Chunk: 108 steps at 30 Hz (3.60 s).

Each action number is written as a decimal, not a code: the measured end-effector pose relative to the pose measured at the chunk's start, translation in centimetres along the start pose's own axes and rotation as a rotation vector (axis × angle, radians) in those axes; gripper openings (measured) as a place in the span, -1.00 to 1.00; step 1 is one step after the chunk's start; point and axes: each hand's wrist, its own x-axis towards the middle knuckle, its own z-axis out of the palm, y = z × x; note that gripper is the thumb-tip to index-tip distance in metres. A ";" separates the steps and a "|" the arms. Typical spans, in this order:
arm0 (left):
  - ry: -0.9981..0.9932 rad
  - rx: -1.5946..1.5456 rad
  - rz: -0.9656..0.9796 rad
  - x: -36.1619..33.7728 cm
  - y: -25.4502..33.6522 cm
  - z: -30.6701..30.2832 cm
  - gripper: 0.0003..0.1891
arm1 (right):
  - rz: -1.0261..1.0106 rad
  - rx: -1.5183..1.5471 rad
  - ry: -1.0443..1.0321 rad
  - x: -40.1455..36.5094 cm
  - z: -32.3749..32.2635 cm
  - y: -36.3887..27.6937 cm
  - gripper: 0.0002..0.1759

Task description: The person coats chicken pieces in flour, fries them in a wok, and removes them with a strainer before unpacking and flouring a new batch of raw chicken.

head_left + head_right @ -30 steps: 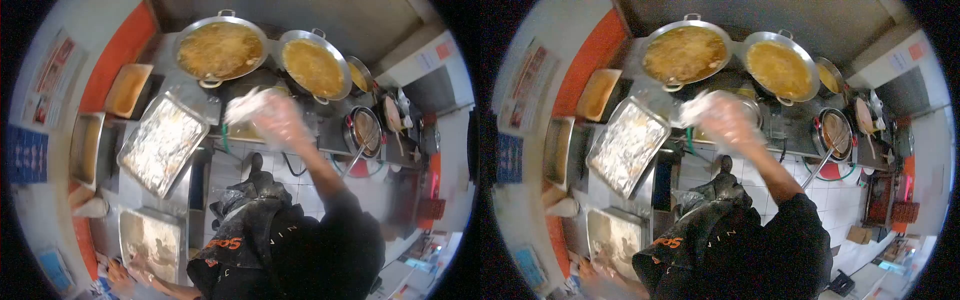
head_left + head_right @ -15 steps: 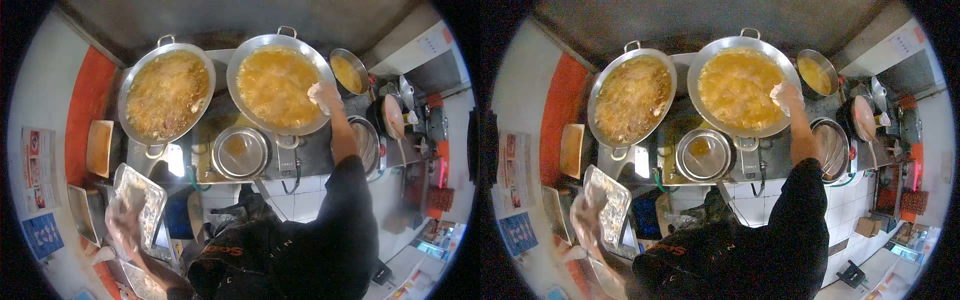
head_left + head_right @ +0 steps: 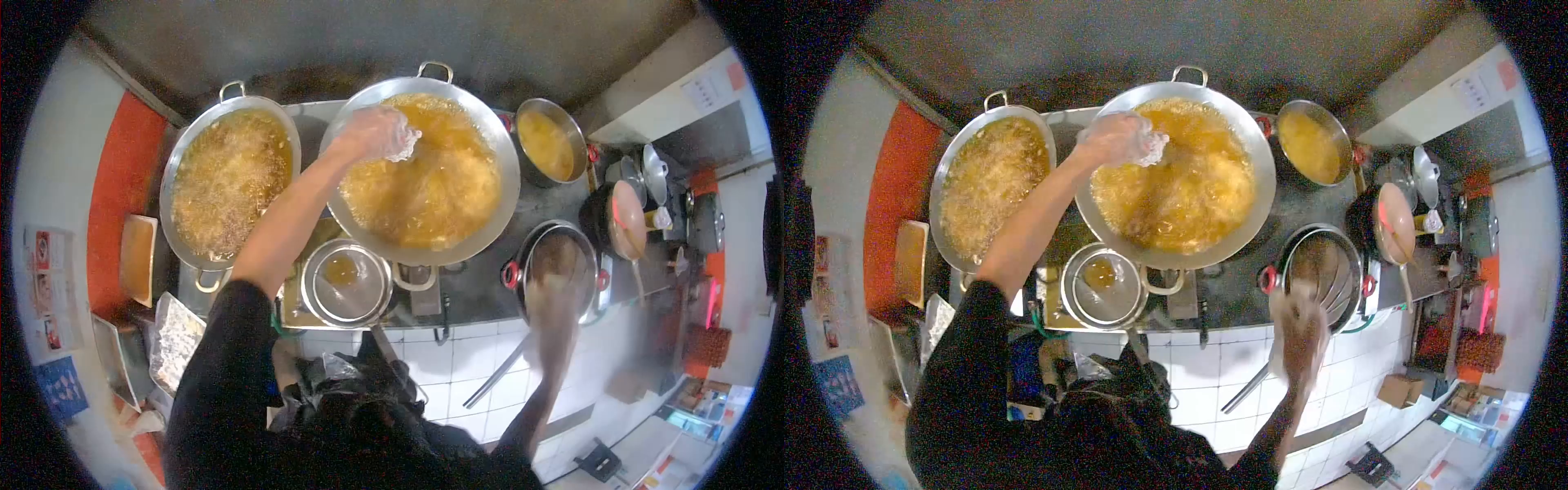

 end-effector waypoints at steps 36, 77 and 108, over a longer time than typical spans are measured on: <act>1.090 -0.403 -1.993 -104.9 10.7 13.4 -0.76 | -2.101 -0.204 -1.611 -61.2 32.5 -17.6 -0.38; 0.171 -0.497 -1.364 -113.3 2.0 23.3 -0.72 | -2.122 -0.953 -1.646 -79.7 48.3 -10.0 -0.41; 0.819 0.136 -1.365 -113.7 5.9 16.7 -0.64 | -2.180 -0.158 -1.242 -76.2 42.6 -13.0 -0.50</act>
